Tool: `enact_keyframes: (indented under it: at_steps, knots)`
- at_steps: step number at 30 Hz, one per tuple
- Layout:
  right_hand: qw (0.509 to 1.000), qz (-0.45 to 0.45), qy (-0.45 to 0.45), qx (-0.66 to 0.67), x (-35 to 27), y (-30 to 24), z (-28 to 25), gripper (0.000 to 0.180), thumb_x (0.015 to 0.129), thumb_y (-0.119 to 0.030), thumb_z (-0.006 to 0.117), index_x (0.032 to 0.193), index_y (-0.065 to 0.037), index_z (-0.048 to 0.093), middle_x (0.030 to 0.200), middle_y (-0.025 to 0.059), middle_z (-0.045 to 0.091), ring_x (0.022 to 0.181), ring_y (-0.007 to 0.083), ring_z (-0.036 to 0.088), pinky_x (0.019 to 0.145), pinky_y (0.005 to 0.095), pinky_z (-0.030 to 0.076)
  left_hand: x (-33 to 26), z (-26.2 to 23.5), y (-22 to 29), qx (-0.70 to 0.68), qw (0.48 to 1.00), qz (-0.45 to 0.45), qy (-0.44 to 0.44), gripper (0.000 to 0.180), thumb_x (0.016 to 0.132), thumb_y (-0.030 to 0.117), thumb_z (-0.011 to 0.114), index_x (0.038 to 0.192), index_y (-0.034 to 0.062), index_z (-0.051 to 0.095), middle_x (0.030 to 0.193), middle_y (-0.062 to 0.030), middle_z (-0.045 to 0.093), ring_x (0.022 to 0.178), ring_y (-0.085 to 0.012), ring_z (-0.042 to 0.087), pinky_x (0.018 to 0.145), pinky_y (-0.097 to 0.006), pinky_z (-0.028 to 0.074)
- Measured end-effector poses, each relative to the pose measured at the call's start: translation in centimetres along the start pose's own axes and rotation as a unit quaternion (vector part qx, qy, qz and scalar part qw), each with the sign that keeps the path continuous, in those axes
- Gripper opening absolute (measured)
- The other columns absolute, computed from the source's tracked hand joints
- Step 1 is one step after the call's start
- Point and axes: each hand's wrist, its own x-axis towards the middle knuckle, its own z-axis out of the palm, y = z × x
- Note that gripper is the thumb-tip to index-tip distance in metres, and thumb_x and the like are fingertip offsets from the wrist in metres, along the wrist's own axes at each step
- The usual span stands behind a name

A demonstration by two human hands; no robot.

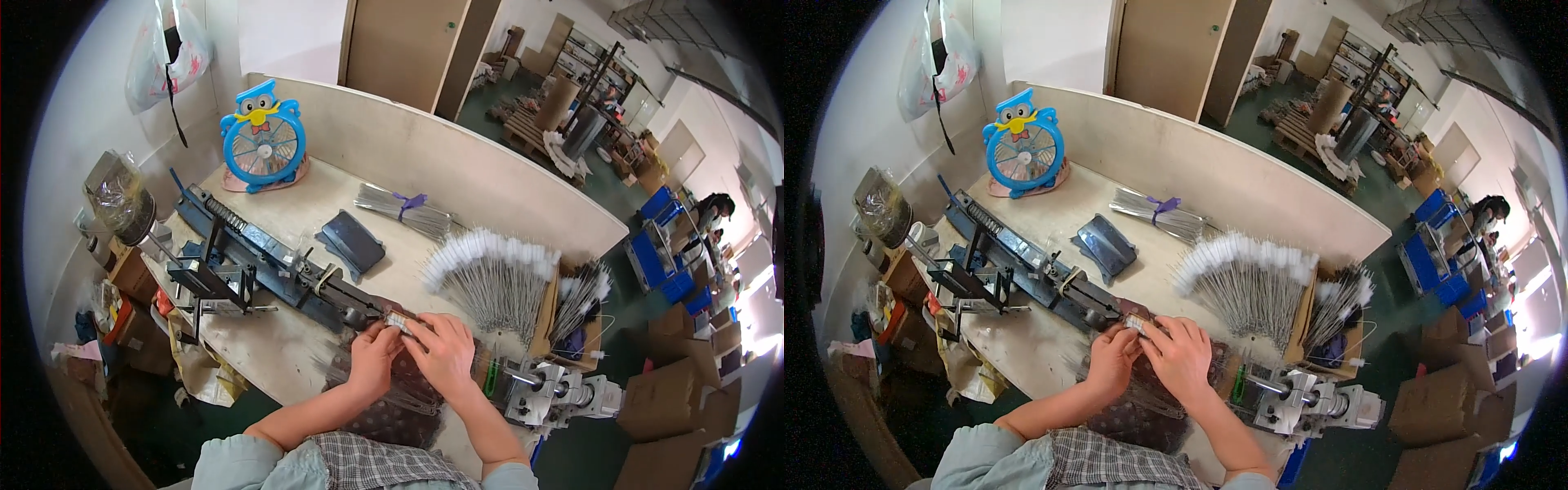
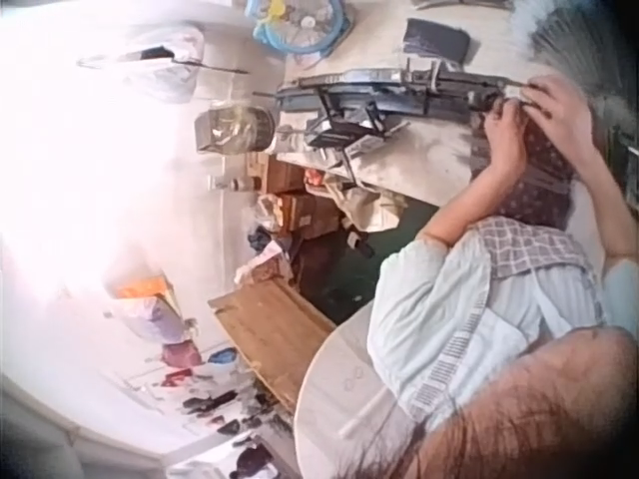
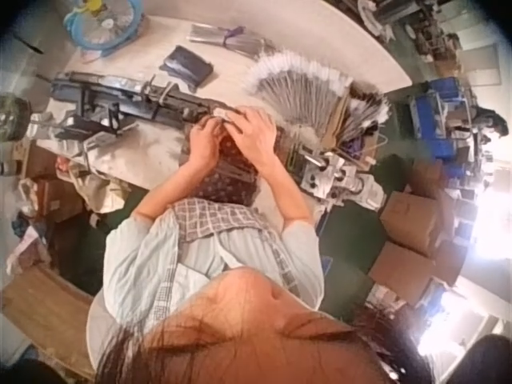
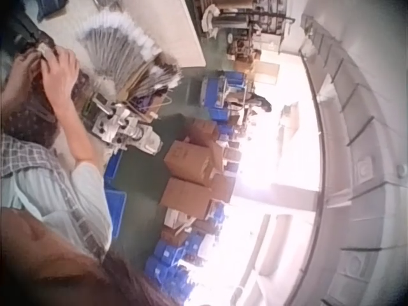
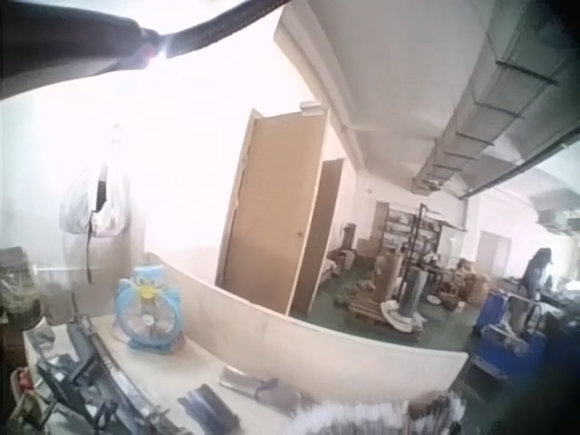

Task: Using a manual machine and a screwdriver to assemble brush components by inserting bristles into holders and securing them.

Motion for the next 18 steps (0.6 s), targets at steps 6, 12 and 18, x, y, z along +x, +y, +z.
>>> enact_keyframes:
  at_steps: [6,12,18]
  knots:
    - [1.0,-0.01,0.017,0.009,0.2,0.7,0.32,0.028,0.067,-0.018,0.074,0.095,-0.014,0.069,0.095,-0.0009,0.063,0.09,0.0201,0.058,0.075,0.0354,0.043,0.09,0.88,0.25,0.001,1.0,-0.004,0.0,0.01,0.087,0.009,0.056,0.094,0.003,0.054,0.092,-0.0049,0.06,0.084,-0.0144,0.059,0.079,-0.031,0.047]
    - [0.999,-0.012,0.037,0.018,0.21,0.47,0.4,0.027,0.066,-0.017,0.074,0.093,-0.013,0.069,0.091,-0.0009,0.064,0.087,0.0198,0.059,0.074,0.0334,0.043,-0.11,0.74,0.28,-0.003,1.0,-0.006,0.006,0.011,0.087,0.009,0.057,0.095,0.0028,0.054,0.093,-0.005,0.06,0.084,-0.0149,0.059,0.079,-0.031,0.047]
    - [0.999,-0.018,0.026,0.017,0.09,0.49,0.36,0.026,0.066,-0.017,0.074,0.091,-0.013,0.069,0.091,-0.0004,0.064,0.086,0.0198,0.059,0.073,0.033,0.044,-0.06,0.43,0.16,0.022,1.0,-0.01,0.007,0.011,0.087,0.011,0.057,0.095,0.0039,0.054,0.092,-0.0047,0.06,0.084,-0.0142,0.059,0.079,-0.03,0.046]
